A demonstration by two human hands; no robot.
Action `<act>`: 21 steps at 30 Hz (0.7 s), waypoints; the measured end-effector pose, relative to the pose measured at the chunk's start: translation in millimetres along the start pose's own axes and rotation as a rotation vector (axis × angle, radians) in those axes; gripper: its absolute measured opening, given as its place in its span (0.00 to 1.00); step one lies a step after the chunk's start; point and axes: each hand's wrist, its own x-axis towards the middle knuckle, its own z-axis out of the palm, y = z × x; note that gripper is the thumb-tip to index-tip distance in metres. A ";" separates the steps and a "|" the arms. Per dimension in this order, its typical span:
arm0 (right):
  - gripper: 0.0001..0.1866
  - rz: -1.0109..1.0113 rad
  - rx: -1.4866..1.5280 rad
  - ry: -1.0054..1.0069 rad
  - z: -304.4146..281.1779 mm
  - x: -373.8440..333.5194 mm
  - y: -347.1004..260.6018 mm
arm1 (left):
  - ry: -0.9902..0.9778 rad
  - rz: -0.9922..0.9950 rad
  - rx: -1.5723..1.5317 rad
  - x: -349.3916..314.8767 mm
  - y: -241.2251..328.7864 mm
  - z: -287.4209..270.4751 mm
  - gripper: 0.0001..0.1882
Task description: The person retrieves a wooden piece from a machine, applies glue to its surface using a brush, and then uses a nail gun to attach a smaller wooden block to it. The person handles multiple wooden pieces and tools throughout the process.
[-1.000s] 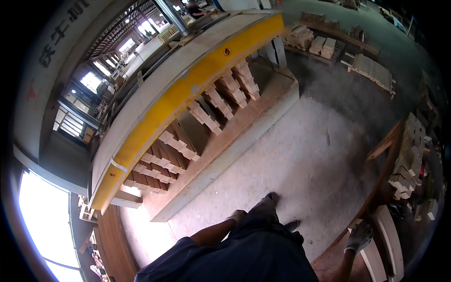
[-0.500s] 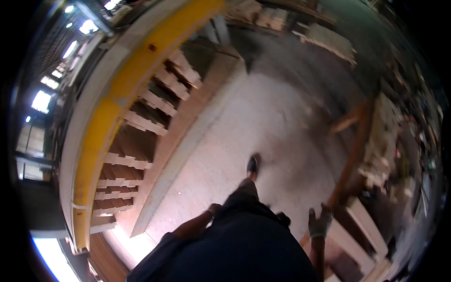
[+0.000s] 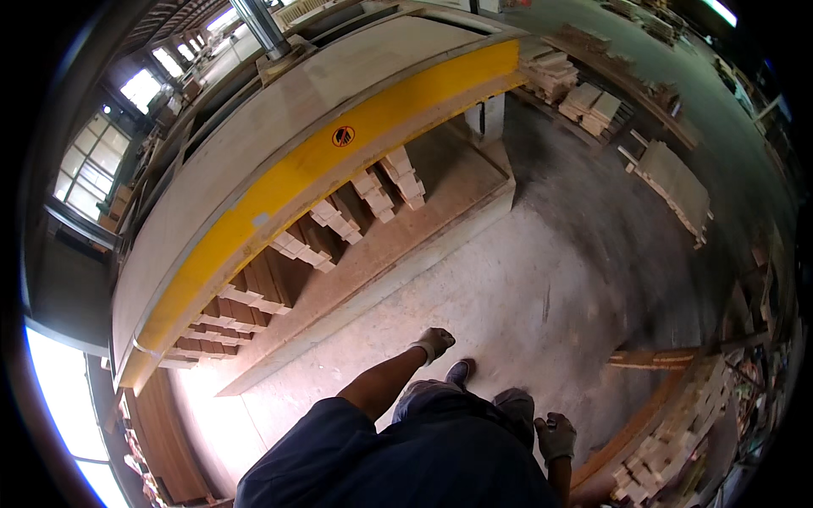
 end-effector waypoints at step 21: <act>0.25 -0.448 -0.052 -0.457 -265.0 486.7 -111.4 | -0.046 -0.095 0.254 51.8 105.0 254.8 0.19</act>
